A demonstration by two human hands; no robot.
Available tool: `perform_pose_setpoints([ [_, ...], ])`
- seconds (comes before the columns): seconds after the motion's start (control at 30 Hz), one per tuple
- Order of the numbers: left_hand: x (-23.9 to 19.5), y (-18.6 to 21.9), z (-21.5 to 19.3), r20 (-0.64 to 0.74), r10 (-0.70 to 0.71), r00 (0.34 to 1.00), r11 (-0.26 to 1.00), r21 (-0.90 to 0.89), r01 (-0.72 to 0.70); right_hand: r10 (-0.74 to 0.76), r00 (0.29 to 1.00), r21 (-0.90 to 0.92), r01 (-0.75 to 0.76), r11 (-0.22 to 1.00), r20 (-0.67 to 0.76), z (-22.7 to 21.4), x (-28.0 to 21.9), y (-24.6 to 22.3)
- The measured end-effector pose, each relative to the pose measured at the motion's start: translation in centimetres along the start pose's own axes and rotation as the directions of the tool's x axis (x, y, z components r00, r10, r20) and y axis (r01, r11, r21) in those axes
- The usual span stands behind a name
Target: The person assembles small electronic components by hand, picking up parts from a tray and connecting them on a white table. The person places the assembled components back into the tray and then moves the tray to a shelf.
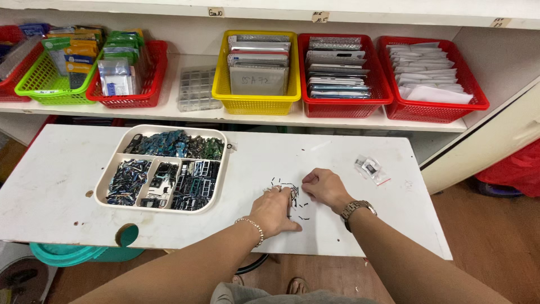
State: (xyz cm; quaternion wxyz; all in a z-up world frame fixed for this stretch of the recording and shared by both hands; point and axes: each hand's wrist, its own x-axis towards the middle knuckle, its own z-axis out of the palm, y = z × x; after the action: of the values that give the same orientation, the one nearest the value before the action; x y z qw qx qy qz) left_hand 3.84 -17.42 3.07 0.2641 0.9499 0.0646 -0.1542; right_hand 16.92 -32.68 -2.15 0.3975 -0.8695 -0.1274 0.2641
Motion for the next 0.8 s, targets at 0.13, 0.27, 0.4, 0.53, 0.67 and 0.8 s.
perform_pose_setpoints([
  [0.13, 0.1, -0.5, 0.1, -0.062, -0.012, 0.998, 0.999, -0.034, 0.01, 0.08, 0.996, -0.257, -0.065, 0.964, 0.045, -2.1, -2.4, 0.3],
  [0.27, 1.2, -2.6, -0.4, -0.205, -0.06, 0.977, 0.997, -0.055, 0.05, -0.123, 0.992, -0.401, 0.123, 0.908, 0.027, 0.8, -2.8, -0.7],
  [0.4, 2.7, -4.3, -0.6, -0.262, -0.153, 0.953, 0.986, -0.112, 0.127, -0.099, 0.994, -0.241, 0.087, 0.967, -0.037, 1.8, -1.6, -1.2],
  [0.53, 4.6, -5.6, -0.2, -0.263, -0.12, 0.957, 0.992, -0.079, 0.102, -0.156, 0.974, -0.249, 0.112, 0.962, -0.165, 1.8, -0.4, -1.1],
  [0.67, 5.6, -5.4, 0.0, -0.161, -0.01, 0.987, 0.998, -0.069, -0.001, -0.152, 0.988, -0.209, 0.147, 0.967, -0.011, 3.4, 0.4, -2.4],
  [0.8, 3.7, -4.6, -1.7, -0.094, 0.016, 0.995, 0.997, -0.078, -0.023, -0.064, 0.997, -0.15, 0.071, 0.986, 0.052, 1.6, -0.7, -3.2],
])
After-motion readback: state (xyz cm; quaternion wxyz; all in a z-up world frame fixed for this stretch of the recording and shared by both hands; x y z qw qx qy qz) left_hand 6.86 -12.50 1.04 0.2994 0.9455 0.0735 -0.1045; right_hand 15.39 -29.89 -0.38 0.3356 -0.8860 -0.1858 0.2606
